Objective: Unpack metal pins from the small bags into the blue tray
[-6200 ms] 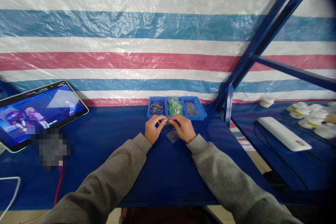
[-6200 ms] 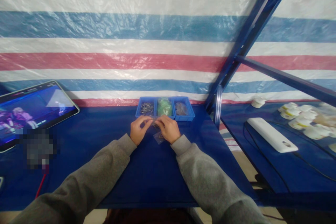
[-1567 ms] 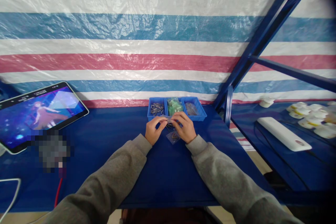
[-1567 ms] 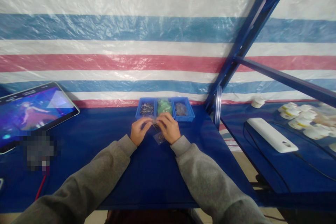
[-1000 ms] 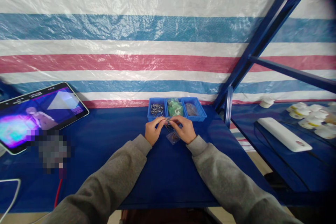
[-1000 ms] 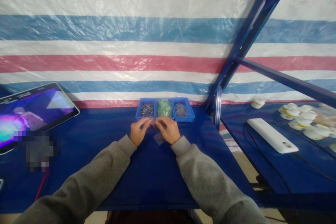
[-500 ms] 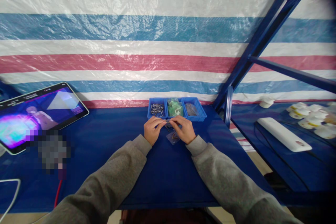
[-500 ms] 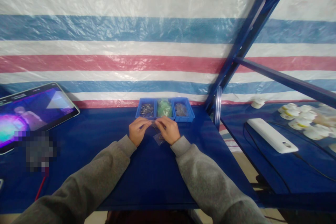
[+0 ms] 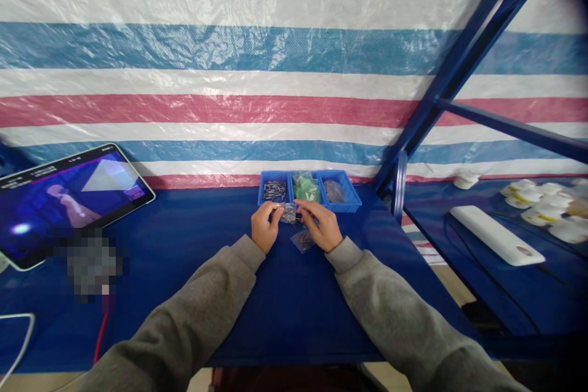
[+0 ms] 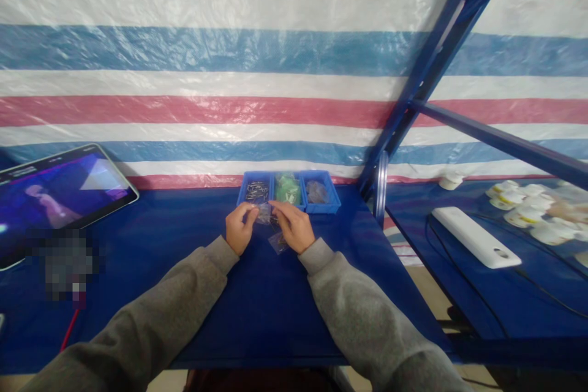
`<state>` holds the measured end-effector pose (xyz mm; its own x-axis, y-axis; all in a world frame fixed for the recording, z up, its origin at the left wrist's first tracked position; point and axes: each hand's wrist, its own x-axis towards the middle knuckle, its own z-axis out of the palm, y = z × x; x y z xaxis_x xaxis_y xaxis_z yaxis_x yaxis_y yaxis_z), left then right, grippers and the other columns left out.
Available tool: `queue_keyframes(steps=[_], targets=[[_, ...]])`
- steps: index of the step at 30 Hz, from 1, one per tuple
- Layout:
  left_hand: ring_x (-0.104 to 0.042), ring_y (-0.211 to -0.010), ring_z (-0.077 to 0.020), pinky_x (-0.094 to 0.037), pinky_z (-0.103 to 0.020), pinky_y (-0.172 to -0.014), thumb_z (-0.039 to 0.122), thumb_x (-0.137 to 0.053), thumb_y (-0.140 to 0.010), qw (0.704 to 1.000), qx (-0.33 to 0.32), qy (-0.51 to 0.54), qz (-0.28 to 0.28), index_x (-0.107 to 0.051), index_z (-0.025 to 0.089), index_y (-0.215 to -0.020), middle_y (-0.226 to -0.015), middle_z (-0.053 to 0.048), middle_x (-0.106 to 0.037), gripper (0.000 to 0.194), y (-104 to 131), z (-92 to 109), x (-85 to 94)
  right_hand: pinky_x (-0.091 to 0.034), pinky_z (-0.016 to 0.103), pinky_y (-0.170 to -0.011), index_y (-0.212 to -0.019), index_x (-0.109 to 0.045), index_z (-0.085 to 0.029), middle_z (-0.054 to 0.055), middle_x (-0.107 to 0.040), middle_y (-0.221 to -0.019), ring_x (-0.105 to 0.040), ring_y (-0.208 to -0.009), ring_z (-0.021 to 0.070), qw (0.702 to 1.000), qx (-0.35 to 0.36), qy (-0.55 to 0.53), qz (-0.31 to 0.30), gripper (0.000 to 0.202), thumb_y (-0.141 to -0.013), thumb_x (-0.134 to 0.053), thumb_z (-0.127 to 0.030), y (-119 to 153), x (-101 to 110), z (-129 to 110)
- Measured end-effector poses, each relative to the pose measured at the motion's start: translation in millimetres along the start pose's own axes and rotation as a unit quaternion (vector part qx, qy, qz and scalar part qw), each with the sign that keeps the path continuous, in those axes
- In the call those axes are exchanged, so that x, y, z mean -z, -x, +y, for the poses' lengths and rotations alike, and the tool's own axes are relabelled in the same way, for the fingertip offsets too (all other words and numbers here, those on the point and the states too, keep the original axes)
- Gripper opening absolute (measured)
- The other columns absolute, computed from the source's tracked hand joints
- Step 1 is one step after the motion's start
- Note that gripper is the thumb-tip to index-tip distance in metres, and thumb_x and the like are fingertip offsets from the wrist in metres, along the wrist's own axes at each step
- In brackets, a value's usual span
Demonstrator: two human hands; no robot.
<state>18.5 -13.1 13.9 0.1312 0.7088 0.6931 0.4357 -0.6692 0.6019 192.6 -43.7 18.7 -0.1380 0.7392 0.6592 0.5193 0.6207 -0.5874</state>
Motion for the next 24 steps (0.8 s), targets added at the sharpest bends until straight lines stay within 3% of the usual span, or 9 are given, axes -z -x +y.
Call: queue_keyframes(steps=[6,12,17,24], targets=[[-0.063,-0.07,-0.0115,-0.049,-0.023,-0.072,0.029,-0.056,-0.087,0.997,0.02,0.078,-0.023,-0.058,0.016,-0.099,-0.083,-0.002,-0.066,0.018,2.3,-0.3,-4.8,-0.051,0.033,-0.082,-0.106,-0.065,-0.023,0.007,-0.063,-0.098,-0.06,-0.094,0.0182,0.999,0.036,0.015,0.015,0.022,-0.091,-0.048,-0.025,-2.4,0.5,-1.6],[-0.06,-0.072,-0.0123,-0.049,-0.024,-0.072,0.028,-0.054,-0.088,0.995,-0.024,0.087,-0.038,-0.063,0.016,-0.087,-0.082,-0.004,-0.065,0.015,0.2,3.4,-1.7,-0.051,0.031,-0.08,-0.094,-0.065,-0.02,0.008,-0.061,-0.095,-0.06,-0.091,0.0176,0.999,0.022,0.023,0.031,0.015,-0.089,-0.053,-0.026,-2.3,-0.6,1.1],[-0.06,-0.088,-0.0169,-0.049,-0.031,-0.081,0.027,-0.05,-0.09,0.993,-0.061,0.081,-0.055,-0.067,0.015,-0.088,-0.092,-0.008,-0.063,0.021,-3.6,8.1,4.2,-0.052,0.029,-0.074,-0.087,-0.063,-0.02,0.007,-0.062,-0.091,-0.06,-0.086,0.0173,0.999,0.005,0.026,0.047,0.014,-0.089,-0.052,-0.028,-1.6,-0.7,0.5],[-0.061,-0.081,-0.0158,-0.049,-0.03,-0.077,0.023,-0.055,-0.087,0.995,-0.065,0.068,-0.039,-0.068,0.017,-0.086,-0.084,-0.006,-0.066,0.014,-1.2,3.9,-0.1,-0.051,0.028,-0.068,-0.085,-0.062,-0.02,0.005,-0.064,-0.081,-0.06,-0.074,0.0157,0.998,-0.003,0.029,0.048,0.014,-0.09,-0.051,-0.029,-1.3,-1.4,0.1]])
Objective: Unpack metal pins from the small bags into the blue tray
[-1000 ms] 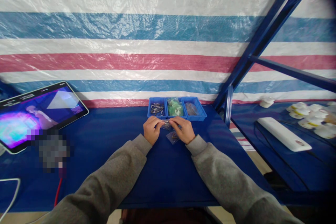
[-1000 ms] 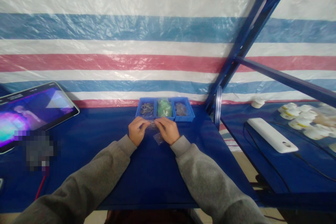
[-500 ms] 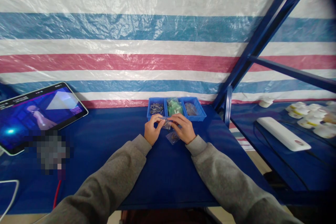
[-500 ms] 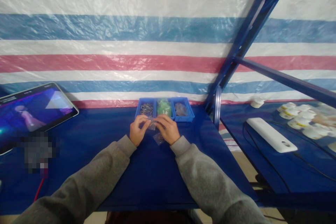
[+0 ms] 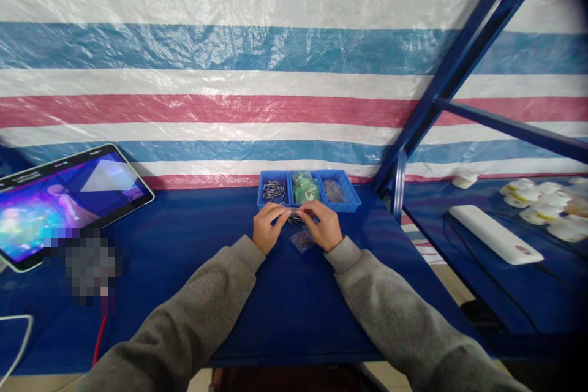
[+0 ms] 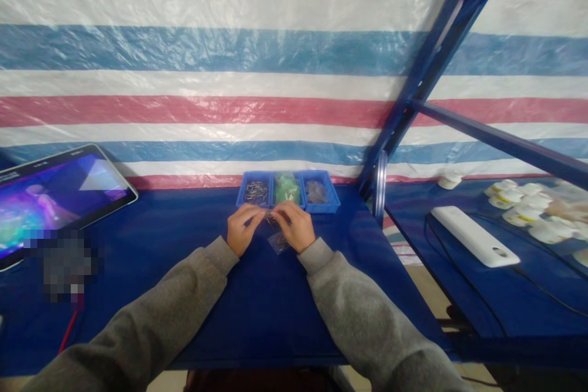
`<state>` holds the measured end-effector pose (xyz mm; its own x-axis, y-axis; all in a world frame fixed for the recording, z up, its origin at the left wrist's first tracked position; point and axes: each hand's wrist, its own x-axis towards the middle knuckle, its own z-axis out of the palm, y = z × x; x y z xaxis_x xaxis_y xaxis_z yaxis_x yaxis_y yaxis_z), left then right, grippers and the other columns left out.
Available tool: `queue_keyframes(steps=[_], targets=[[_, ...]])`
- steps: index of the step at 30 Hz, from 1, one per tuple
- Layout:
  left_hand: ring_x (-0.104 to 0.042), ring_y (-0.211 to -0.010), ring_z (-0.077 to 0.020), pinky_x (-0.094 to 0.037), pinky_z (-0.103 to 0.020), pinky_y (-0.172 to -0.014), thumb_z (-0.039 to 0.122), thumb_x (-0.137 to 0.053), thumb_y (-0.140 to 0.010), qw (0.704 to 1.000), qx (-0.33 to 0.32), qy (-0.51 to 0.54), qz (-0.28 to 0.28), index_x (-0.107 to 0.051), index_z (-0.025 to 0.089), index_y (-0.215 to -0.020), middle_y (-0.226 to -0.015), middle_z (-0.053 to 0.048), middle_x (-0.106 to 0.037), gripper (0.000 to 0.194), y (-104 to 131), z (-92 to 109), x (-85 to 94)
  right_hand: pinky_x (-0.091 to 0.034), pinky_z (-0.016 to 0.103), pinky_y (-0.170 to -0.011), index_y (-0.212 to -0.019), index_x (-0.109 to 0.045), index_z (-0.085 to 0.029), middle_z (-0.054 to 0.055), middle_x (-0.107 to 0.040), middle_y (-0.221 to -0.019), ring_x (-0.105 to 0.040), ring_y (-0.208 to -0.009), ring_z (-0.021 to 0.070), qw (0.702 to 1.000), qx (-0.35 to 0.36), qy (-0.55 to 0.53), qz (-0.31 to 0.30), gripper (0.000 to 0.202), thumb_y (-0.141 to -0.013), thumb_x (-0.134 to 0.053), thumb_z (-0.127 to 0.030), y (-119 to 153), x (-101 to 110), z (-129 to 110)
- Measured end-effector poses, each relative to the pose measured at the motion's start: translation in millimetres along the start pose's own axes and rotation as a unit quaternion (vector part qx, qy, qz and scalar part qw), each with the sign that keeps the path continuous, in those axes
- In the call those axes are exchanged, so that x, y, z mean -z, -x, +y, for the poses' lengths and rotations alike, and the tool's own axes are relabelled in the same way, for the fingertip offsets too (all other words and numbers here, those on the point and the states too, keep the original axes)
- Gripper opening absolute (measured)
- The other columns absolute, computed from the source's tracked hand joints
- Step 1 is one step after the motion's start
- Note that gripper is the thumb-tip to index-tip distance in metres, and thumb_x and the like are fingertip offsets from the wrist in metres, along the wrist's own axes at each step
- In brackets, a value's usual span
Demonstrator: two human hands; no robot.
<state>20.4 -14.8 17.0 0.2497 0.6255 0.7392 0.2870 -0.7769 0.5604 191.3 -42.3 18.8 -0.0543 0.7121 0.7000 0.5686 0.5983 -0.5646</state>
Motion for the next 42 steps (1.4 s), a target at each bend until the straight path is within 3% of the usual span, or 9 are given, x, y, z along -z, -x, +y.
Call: queue_keyframes(steps=[5,8,14,20,24,30,35,42], targets=[[-0.064,-0.076,-0.0131,-0.05,-0.025,-0.075,0.024,-0.057,-0.086,0.998,0.035,-0.001,0.05,-0.065,0.017,-0.093,-0.085,-0.004,-0.068,0.013,2.8,-2.1,-2.4,-0.053,0.029,-0.068,-0.106,-0.06,-0.021,0.005,-0.066,-0.09,-0.063,-0.073,0.016,1.0,-0.013,-0.004,0.0,0.022,-0.09,-0.049,-0.032,1.4,0.0,2.6],[-0.064,-0.076,-0.012,-0.051,-0.023,-0.074,0.026,-0.058,-0.085,0.996,0.045,-0.003,0.079,-0.062,0.016,-0.091,-0.084,-0.003,-0.067,0.012,3.4,-3.1,-3.3,-0.053,0.029,-0.071,-0.111,-0.059,-0.022,0.005,-0.066,-0.092,-0.063,-0.074,0.0149,1.0,0.0,-0.018,-0.016,0.025,-0.093,-0.042,-0.025,1.1,1.2,2.0],[-0.064,-0.074,-0.0121,-0.05,-0.024,-0.074,0.024,-0.054,-0.087,0.998,0.052,0.012,0.042,-0.064,0.016,-0.091,-0.085,-0.003,-0.068,0.013,3.7,-1.6,-1.2,-0.051,0.032,-0.084,-0.105,-0.063,-0.023,0.006,-0.064,-0.1,-0.06,-0.095,0.0173,0.999,0.038,-0.014,-0.019,0.024,-0.091,-0.045,-0.02,-1.0,2.3,-0.3],[-0.063,-0.082,-0.0154,-0.049,-0.029,-0.078,0.025,-0.051,-0.089,0.999,0.019,0.027,-0.028,-0.066,0.016,-0.094,-0.089,-0.006,-0.068,0.018,0.5,4.9,5.5,-0.052,0.031,-0.079,-0.095,-0.065,-0.022,0.006,-0.063,-0.093,-0.061,-0.089,0.0173,1.0,0.022,-0.004,0.004,0.018,-0.09,-0.049,-0.023,-0.9,1.9,1.5],[-0.06,-0.079,-0.015,-0.05,-0.028,-0.072,0.029,-0.06,-0.083,1.0,-0.004,0.009,0.0,-0.067,0.017,-0.092,-0.09,-0.007,-0.064,0.017,-1.9,5.4,3.8,-0.052,0.03,-0.077,-0.092,-0.065,-0.021,0.007,-0.062,-0.092,-0.06,-0.088,0.0172,1.0,0.012,0.002,0.004,0.016,-0.09,-0.05,-0.026,-0.7,0.5,3.1],[-0.06,-0.084,-0.0155,-0.05,-0.029,-0.078,0.027,-0.057,-0.086,1.0,-0.003,-0.016,0.026,-0.067,0.017,-0.085,-0.09,-0.006,-0.062,0.015,-2.2,3.0,0.8,-0.052,0.03,-0.075,-0.094,-0.065,-0.02,0.007,-0.059,-0.095,-0.06,-0.089,0.0174,1.0,0.014,0.009,-0.005,0.016,-0.089,-0.051,-0.026,-0.4,0.9,1.5],[-0.063,-0.079,-0.0153,-0.05,-0.028,-0.075,0.028,-0.056,-0.086,0.998,0.044,-0.006,0.034,-0.066,0.016,-0.085,-0.086,-0.005,-0.068,0.016,0.2,-1.0,-0.2,-0.051,0.033,-0.084,-0.11,-0.061,-0.023,0.008,-0.06,-0.102,-0.058,-0.097,0.0183,1.0,0.014,-0.009,-0.008,0.026,-0.092,-0.042,-0.02,-1.3,4.1,-2.5],[-0.063,-0.063,-0.0125,-0.051,-0.025,-0.067,0.034,-0.052,-0.088,0.993,0.11,0.049,0.001,-0.065,0.016,-0.078,-0.069,-0.002,-0.067,0.024,2.2,-4.1,-0.9,-0.052,0.034,-0.085,-0.122,-0.055,-0.024,0.008,-0.061,-0.108,-0.059,-0.099,0.0188,0.999,0.024,-0.027,-0.04,0.034,-0.091,-0.043,-0.017,0.5,3.0,-2.2]])
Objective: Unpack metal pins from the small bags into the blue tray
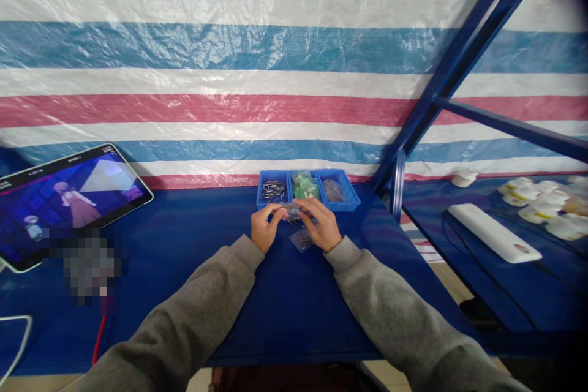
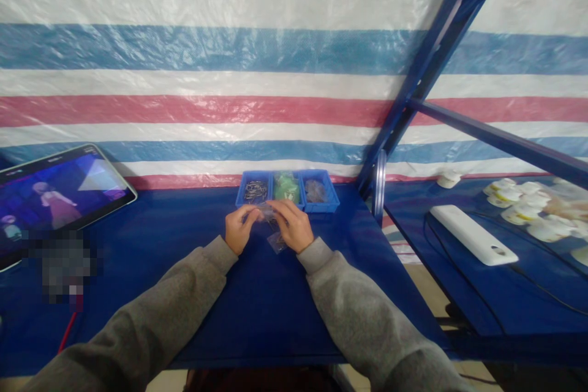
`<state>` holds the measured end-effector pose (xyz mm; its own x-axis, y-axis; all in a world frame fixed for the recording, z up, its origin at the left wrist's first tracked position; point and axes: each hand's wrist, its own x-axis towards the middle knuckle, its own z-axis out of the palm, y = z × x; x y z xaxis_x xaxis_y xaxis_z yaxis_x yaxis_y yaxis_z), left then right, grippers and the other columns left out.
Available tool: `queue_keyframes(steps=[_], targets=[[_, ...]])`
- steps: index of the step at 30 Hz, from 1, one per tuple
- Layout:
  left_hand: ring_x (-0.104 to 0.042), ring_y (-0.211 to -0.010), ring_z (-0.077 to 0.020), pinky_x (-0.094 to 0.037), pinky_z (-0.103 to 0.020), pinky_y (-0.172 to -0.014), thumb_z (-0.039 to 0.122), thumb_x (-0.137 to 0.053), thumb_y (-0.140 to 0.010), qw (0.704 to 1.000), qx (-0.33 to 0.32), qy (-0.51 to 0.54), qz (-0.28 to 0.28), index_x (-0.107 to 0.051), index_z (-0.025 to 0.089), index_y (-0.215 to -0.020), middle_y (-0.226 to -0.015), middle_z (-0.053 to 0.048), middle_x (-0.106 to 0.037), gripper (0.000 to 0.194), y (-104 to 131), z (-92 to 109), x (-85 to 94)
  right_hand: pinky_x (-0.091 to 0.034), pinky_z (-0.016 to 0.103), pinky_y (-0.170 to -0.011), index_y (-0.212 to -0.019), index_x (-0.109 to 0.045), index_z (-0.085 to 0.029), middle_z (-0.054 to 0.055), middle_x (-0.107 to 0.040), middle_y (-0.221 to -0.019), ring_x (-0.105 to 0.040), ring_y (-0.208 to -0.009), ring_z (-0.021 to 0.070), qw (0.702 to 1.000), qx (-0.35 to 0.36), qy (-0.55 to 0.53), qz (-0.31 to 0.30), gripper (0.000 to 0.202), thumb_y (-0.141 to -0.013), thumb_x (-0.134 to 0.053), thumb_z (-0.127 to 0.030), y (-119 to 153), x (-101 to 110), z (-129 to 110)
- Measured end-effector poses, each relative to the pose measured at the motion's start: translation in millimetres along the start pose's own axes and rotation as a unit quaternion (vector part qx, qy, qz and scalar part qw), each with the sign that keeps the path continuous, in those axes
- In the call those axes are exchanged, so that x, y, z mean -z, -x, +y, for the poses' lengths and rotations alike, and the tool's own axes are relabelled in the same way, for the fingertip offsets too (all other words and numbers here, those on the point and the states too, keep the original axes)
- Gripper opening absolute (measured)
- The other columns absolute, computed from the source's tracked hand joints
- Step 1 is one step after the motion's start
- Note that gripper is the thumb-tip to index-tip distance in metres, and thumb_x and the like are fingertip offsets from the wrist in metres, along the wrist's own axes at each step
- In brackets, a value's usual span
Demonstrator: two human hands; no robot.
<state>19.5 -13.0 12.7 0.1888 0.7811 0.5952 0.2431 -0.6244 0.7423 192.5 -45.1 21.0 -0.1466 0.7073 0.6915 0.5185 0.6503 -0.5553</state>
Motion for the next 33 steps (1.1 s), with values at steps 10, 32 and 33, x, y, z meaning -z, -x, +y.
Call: queue_keyframes(steps=[10,32,33], targets=[[-0.061,-0.059,-0.012,-0.049,-0.023,-0.062,0.035,-0.054,-0.087,1.0,0.003,-0.002,-0.022,-0.064,0.015,-0.073,-0.064,-0.001,-0.065,0.026,-0.1,5.9,-0.4,-0.053,0.033,-0.082,-0.11,-0.062,-0.024,0.007,-0.062,-0.1,-0.06,-0.094,0.0185,0.999,0.027,0.026,0.021,0.024,-0.09,-0.05,-0.024,-0.7,0.8,1.2],[-0.063,-0.075,-0.0133,-0.05,-0.027,-0.076,0.025,-0.06,-0.084,0.996,-0.066,-0.031,0.047,-0.06,0.017,-0.103,-0.089,-0.005,-0.068,0.02,2.3,3.0,-2.0,-0.055,0.029,-0.067,-0.113,-0.059,-0.023,0.004,-0.067,-0.088,-0.063,-0.064,0.0137,0.999,-0.034,-0.006,0.036,0.026,-0.093,-0.043,-0.025,2.2,-1.1,1.5],[-0.064,-0.075,-0.0133,-0.05,-0.027,-0.076,0.026,-0.06,-0.084,0.997,-0.058,-0.024,0.048,-0.058,0.017,-0.105,-0.087,-0.004,-0.068,0.023,2.6,2.5,-2.5,-0.055,0.03,-0.069,-0.114,-0.059,-0.023,0.005,-0.066,-0.092,-0.063,-0.069,0.0147,0.999,-0.024,-0.003,0.031,0.027,-0.093,-0.042,-0.024,1.9,-0.7,0.9]])
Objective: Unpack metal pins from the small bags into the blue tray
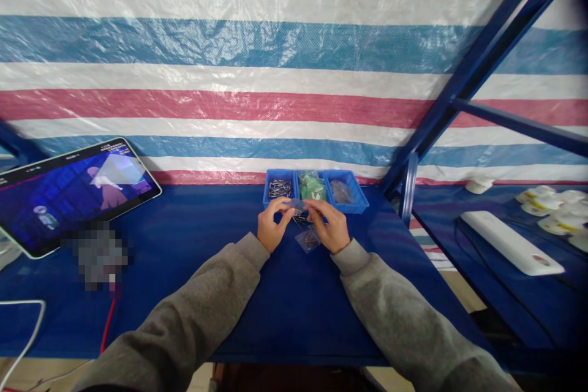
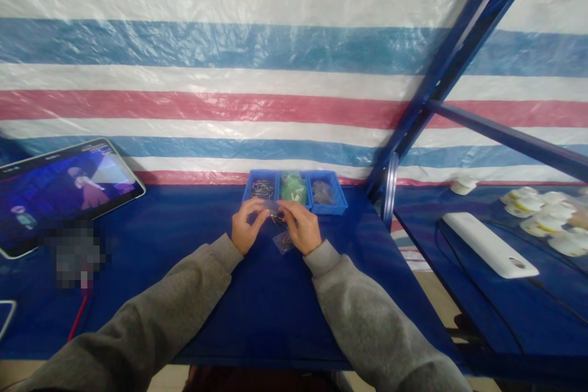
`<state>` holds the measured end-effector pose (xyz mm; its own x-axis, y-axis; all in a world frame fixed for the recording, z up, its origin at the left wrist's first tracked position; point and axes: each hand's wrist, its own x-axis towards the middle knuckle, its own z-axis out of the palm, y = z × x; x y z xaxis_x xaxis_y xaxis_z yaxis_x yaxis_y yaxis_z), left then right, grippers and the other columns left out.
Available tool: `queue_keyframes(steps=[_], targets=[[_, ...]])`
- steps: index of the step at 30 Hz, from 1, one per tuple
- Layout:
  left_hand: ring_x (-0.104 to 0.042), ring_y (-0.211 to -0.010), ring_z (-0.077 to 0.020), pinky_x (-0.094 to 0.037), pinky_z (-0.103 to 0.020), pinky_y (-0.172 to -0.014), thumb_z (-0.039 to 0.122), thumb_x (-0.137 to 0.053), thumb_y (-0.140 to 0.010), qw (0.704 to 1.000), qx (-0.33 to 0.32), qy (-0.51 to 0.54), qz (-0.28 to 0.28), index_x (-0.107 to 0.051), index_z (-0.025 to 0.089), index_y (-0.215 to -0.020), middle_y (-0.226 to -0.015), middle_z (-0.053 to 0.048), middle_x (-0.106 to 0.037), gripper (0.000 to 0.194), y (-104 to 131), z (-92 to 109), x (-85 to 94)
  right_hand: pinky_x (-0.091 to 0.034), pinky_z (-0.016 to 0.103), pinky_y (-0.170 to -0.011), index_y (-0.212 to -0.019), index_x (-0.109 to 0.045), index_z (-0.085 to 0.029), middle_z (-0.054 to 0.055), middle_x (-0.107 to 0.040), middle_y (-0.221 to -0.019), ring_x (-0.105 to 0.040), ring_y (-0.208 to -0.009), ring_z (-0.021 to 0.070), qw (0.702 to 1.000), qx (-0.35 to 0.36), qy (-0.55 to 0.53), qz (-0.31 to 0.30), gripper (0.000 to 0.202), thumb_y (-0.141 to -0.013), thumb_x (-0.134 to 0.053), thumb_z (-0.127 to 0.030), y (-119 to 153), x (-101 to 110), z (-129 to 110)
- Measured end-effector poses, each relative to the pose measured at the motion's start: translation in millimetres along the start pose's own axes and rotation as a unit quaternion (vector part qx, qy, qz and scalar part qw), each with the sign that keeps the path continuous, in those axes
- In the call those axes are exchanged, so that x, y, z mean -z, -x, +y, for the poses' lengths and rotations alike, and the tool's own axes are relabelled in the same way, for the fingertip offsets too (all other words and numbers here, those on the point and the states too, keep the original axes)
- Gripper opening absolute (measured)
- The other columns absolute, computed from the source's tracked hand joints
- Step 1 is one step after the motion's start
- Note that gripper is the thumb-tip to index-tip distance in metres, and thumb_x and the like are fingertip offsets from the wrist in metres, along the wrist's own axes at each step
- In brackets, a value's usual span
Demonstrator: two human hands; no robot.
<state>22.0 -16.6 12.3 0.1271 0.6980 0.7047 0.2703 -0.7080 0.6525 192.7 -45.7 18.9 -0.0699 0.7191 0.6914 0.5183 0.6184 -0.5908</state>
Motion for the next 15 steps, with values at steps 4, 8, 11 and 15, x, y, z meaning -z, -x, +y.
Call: queue_keyframes(steps=[4,8,11,15], targets=[[-0.065,-0.074,-0.0134,-0.049,-0.027,-0.079,0.027,-0.061,-0.083,0.999,0.022,0.027,-0.009,-0.053,0.016,-0.108,-0.078,-0.001,-0.067,0.028,1.7,-1.9,-1.3,-0.054,0.033,-0.081,-0.117,-0.059,-0.025,0.008,-0.062,-0.107,-0.061,-0.097,0.0195,0.999,0.032,0.027,0.0,0.03,-0.091,-0.045,-0.02,0.0,0.7,-0.3],[-0.065,-0.076,-0.0137,-0.049,-0.027,-0.079,0.028,-0.06,-0.084,0.999,0.023,0.037,-0.019,-0.054,0.016,-0.106,-0.079,-0.002,-0.067,0.027,2.8,-3.4,-1.3,-0.053,0.033,-0.082,-0.122,-0.058,-0.026,0.009,-0.06,-0.109,-0.06,-0.098,0.0195,0.998,0.046,0.042,-0.002,0.034,-0.09,-0.049,-0.02,2.0,-0.1,3.5],[-0.064,-0.072,-0.0126,-0.05,-0.026,-0.076,0.029,-0.06,-0.083,0.999,0.021,0.038,-0.016,-0.054,0.016,-0.108,-0.079,-0.002,-0.068,0.029,3.5,-4.1,-1.4,-0.054,0.032,-0.08,-0.124,-0.057,-0.026,0.009,-0.06,-0.107,-0.061,-0.095,0.0192,0.997,0.051,0.057,-0.004,0.035,-0.089,-0.051,-0.021,2.9,-0.8,6.9],[-0.064,-0.075,-0.0124,-0.051,-0.025,-0.074,0.028,-0.06,-0.084,0.999,0.006,0.031,-0.008,-0.059,0.016,-0.105,-0.09,-0.005,-0.068,0.024,2.4,-2.3,0.2,-0.054,0.031,-0.078,-0.118,-0.062,-0.023,0.009,-0.061,-0.103,-0.061,-0.091,0.0184,0.997,0.052,0.064,0.0,0.031,-0.088,-0.054,-0.024,2.5,-1.4,9.4]])
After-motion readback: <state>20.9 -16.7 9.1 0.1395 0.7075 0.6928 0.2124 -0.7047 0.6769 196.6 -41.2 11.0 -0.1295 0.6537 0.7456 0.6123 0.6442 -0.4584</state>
